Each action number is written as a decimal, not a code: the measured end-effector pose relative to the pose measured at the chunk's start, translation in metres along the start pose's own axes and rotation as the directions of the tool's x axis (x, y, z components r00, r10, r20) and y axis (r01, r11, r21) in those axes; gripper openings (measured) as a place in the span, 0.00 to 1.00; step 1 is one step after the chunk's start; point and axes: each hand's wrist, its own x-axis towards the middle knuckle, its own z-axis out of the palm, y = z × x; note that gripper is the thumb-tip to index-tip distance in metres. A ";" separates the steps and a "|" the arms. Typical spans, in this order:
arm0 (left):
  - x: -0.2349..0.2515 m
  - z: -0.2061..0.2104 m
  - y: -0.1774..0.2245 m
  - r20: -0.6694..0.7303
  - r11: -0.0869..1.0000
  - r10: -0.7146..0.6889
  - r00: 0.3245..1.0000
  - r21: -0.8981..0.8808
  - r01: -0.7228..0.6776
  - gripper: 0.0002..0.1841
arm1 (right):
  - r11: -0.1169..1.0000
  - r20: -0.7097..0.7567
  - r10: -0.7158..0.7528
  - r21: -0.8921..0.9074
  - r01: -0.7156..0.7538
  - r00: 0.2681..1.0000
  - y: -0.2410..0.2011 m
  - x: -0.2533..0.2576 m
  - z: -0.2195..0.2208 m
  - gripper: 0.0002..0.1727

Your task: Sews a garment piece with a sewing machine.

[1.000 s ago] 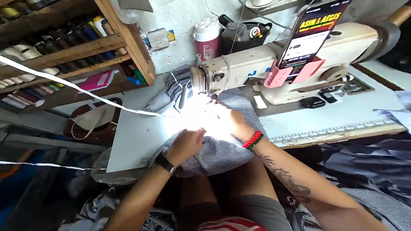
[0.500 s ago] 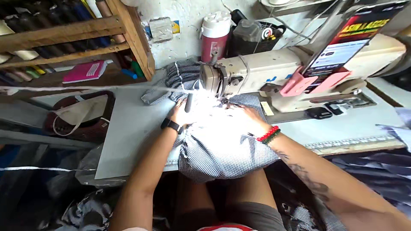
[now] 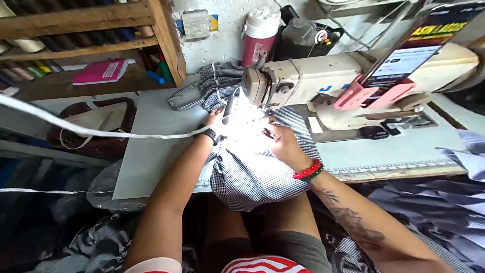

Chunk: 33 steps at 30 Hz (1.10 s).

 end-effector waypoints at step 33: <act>-0.092 -0.008 -0.001 -0.240 0.885 0.396 0.886 -0.156 -0.438 0.16 | 0.871 0.261 0.299 -0.468 -0.150 0.918 0.005 -0.047 -0.030 0.11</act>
